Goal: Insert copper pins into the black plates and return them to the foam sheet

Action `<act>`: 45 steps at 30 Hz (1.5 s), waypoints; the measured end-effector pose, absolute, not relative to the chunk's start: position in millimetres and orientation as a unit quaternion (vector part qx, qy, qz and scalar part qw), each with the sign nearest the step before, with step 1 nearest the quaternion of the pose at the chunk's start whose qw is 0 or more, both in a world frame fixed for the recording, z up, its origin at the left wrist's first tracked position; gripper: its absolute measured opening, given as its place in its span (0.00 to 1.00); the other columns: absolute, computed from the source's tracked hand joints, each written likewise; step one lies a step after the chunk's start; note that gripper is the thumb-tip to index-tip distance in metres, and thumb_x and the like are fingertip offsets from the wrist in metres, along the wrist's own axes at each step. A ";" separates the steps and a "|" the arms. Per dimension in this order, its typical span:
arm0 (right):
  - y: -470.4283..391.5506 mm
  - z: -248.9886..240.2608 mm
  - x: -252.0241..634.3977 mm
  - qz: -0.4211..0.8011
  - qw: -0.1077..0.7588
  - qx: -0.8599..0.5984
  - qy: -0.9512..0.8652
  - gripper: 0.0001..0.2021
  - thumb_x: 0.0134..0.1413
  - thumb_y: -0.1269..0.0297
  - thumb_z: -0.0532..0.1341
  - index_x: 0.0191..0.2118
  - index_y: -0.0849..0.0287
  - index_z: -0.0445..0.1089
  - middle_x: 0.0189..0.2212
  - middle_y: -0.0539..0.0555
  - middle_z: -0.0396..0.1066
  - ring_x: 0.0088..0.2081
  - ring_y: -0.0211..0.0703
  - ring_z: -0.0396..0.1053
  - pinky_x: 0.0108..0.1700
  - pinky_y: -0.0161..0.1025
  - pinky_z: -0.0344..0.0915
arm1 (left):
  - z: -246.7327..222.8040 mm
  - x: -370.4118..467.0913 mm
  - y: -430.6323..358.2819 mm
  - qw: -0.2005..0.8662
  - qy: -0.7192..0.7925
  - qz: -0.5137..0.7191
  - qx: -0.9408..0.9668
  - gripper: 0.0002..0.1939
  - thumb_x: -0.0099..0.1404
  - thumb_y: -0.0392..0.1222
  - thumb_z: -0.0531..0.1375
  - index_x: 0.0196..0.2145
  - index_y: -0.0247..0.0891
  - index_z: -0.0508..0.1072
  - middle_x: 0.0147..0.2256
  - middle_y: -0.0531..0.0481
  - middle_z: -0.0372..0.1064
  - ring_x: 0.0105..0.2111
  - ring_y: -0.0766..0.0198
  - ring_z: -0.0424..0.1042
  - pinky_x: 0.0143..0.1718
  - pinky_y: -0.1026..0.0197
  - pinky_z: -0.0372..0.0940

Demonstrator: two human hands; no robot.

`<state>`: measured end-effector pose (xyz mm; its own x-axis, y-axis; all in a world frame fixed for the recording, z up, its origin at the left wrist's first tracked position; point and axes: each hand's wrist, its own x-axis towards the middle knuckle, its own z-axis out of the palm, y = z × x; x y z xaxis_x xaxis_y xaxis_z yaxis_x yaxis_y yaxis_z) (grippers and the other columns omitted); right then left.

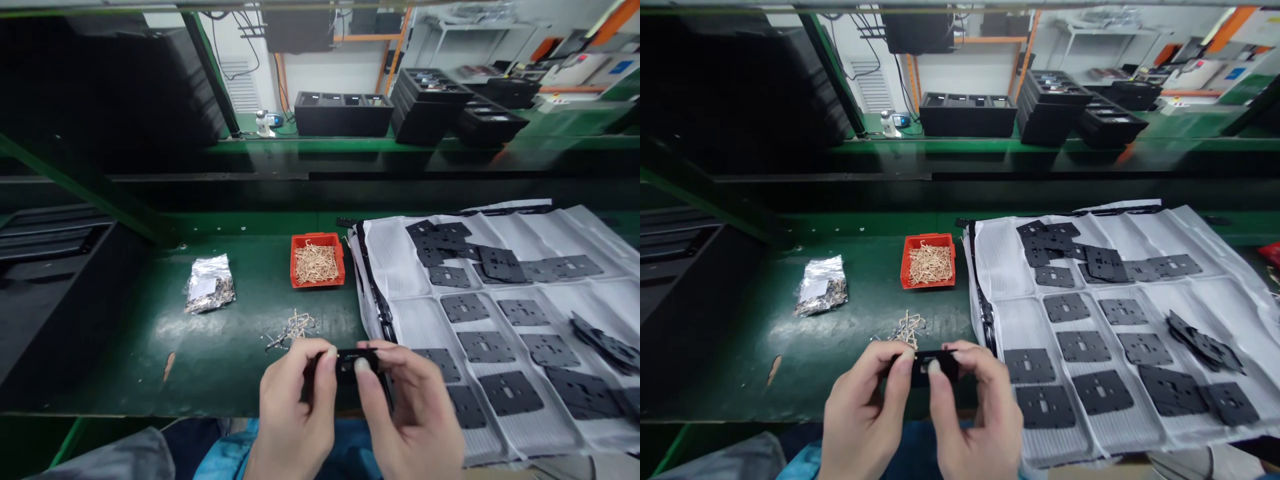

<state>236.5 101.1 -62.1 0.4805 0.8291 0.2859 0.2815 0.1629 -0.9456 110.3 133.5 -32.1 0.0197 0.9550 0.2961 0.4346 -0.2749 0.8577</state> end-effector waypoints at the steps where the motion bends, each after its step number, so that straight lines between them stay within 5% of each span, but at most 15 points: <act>1: 99.9 -61.3 236.1 0.230 0.616 -0.622 -0.425 0.10 0.63 0.64 0.68 0.48 0.52 0.72 0.43 0.54 0.82 0.41 0.38 0.81 0.45 0.31 0.78 | -31.0 109.3 134.4 0.286 0.536 0.462 0.646 0.09 0.74 0.33 0.58 0.36 0.43 0.74 0.25 0.60 0.72 0.22 0.72 0.70 0.25 0.71 0.62; 6: 96.1 -51.7 236.1 0.294 0.581 -0.670 -0.357 0.13 0.57 0.49 0.71 0.37 0.53 0.81 0.26 0.49 0.79 0.24 0.36 0.74 0.30 0.32 0.75 | -23.3 102.9 138.9 0.399 0.513 0.459 0.606 0.11 0.74 0.39 0.59 0.32 0.42 0.75 0.23 0.59 0.70 0.20 0.71 0.66 0.22 0.71 0.61; 10: 97.0 -40.1 234.0 0.327 0.603 -0.637 -0.352 0.11 0.58 0.51 0.71 0.34 0.52 0.84 0.15 0.45 0.68 0.17 0.35 0.66 0.23 0.32 0.69 | -19.8 98.1 138.9 0.470 0.511 0.449 0.563 0.14 0.74 0.43 0.61 0.29 0.40 0.74 0.21 0.57 0.69 0.20 0.70 0.65 0.21 0.70 0.60; 21: 99.0 -40.2 248.4 0.321 0.603 -0.537 -0.495 0.09 0.62 0.67 0.68 0.43 0.48 0.85 0.20 0.47 0.75 0.18 0.36 0.72 0.18 0.27 0.68 | -20.1 90.8 142.6 0.480 0.513 0.419 0.575 0.19 0.75 0.48 0.61 0.27 0.38 0.72 0.18 0.56 0.66 0.18 0.69 0.65 0.19 0.69 0.60; 24: 98.9 -42.0 249.8 0.330 0.606 -0.534 -0.488 0.07 0.63 0.66 0.67 0.40 0.49 0.84 0.24 0.48 0.77 0.21 0.36 0.75 0.24 0.28 0.74 | -15.0 94.4 140.4 0.495 0.532 0.420 0.544 0.20 0.75 0.50 0.61 0.26 0.38 0.73 0.18 0.56 0.65 0.17 0.69 0.66 0.18 0.69 0.61; 31: 103.7 -45.5 254.1 0.286 0.580 -0.540 -0.539 0.08 0.64 0.67 0.67 0.45 0.48 0.79 0.45 0.53 0.79 0.47 0.41 0.80 0.47 0.35 0.79 | -14.6 90.5 136.2 0.390 0.515 0.405 0.647 0.17 0.77 0.43 0.57 0.30 0.39 0.75 0.20 0.57 0.65 0.18 0.70 0.66 0.21 0.70 0.64; 37: 101.4 -47.0 242.8 0.158 0.618 -0.511 -0.576 0.13 0.60 0.76 0.68 0.45 0.48 0.80 0.50 0.53 0.74 0.45 0.41 0.76 0.43 0.39 0.77 | -16.1 89.7 134.7 0.320 0.523 0.399 0.682 0.16 0.77 0.40 0.57 0.29 0.39 0.74 0.19 0.58 0.62 0.17 0.71 0.64 0.19 0.70 0.61; 42: 98.7 -56.0 232.5 0.180 0.664 -0.553 -0.470 0.10 0.63 0.72 0.66 0.46 0.51 0.77 0.50 0.56 0.74 0.46 0.43 0.77 0.45 0.41 0.78 | -14.7 93.4 130.5 0.271 0.542 0.428 0.671 0.15 0.76 0.38 0.58 0.29 0.39 0.74 0.20 0.58 0.66 0.18 0.70 0.67 0.22 0.69 0.64; 45: 101.6 -60.9 226.9 0.259 0.660 -0.560 -0.428 0.17 0.61 0.64 0.70 0.54 0.52 0.73 0.46 0.56 0.79 0.42 0.42 0.80 0.43 0.37 0.80 | -14.9 96.5 126.6 0.226 0.553 0.446 0.667 0.13 0.74 0.36 0.59 0.30 0.40 0.75 0.21 0.58 0.70 0.18 0.70 0.69 0.23 0.68 0.65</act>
